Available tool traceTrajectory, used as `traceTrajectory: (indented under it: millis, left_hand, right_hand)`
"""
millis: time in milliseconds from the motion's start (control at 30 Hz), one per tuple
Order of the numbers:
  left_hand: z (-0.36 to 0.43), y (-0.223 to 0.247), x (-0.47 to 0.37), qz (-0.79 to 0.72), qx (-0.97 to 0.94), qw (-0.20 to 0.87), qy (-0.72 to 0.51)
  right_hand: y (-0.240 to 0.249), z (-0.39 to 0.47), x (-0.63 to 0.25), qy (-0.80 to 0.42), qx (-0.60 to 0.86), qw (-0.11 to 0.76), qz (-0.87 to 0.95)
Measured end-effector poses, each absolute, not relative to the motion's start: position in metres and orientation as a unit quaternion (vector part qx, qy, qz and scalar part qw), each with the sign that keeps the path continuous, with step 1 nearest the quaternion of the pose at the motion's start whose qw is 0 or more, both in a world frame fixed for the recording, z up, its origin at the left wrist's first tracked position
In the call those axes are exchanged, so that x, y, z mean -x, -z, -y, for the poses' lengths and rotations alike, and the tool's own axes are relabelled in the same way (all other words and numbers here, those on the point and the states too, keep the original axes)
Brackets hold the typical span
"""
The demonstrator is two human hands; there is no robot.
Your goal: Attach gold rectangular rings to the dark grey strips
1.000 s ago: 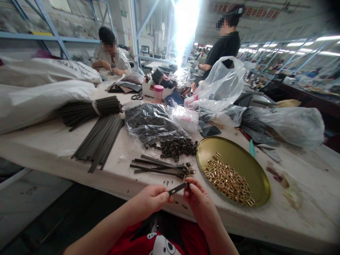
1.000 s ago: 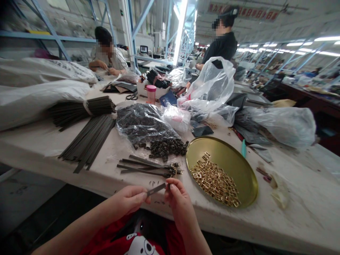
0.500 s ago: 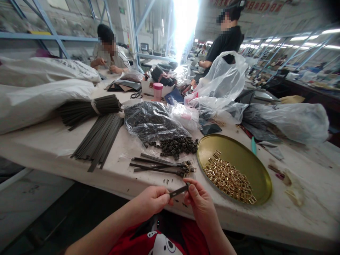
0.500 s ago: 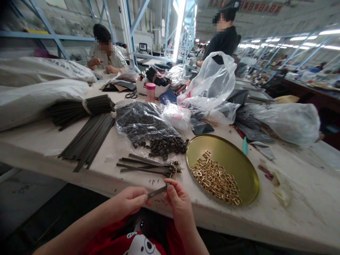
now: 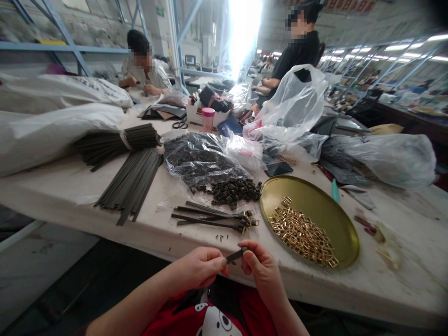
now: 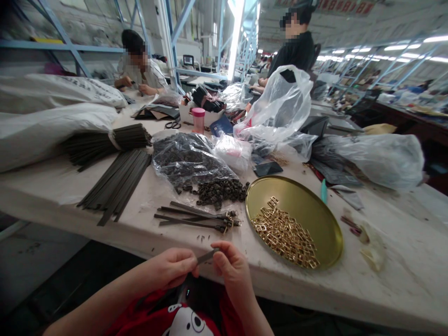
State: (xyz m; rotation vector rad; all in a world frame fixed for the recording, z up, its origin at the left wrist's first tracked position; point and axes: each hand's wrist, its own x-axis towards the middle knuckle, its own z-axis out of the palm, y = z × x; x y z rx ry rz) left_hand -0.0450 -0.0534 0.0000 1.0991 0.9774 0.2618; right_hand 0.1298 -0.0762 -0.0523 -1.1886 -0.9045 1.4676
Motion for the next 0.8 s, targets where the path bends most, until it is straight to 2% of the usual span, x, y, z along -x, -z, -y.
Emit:
traceTrajectory:
  millis: [400, 567, 800]
  left_hand:
    - [0.055, -0.002, 0.037, -0.476, -0.634, 0.592, -0.144]
    - [0.055, -0.003, 0.039, -0.468, -0.622, 0.605, -0.170]
    - [0.055, 0.004, 0.030, -0.461, -0.553, 0.676, -0.160]
  right_hand:
    - [0.046, 0.080, -0.125, -0.553, 0.516, 0.458, 0.467]
    - [0.043, 0.080, -0.125, -0.532, 0.509, 0.457, 0.498]
    - [0.048, 0.084, -0.119, -0.527, 0.489, 0.438, 0.540]
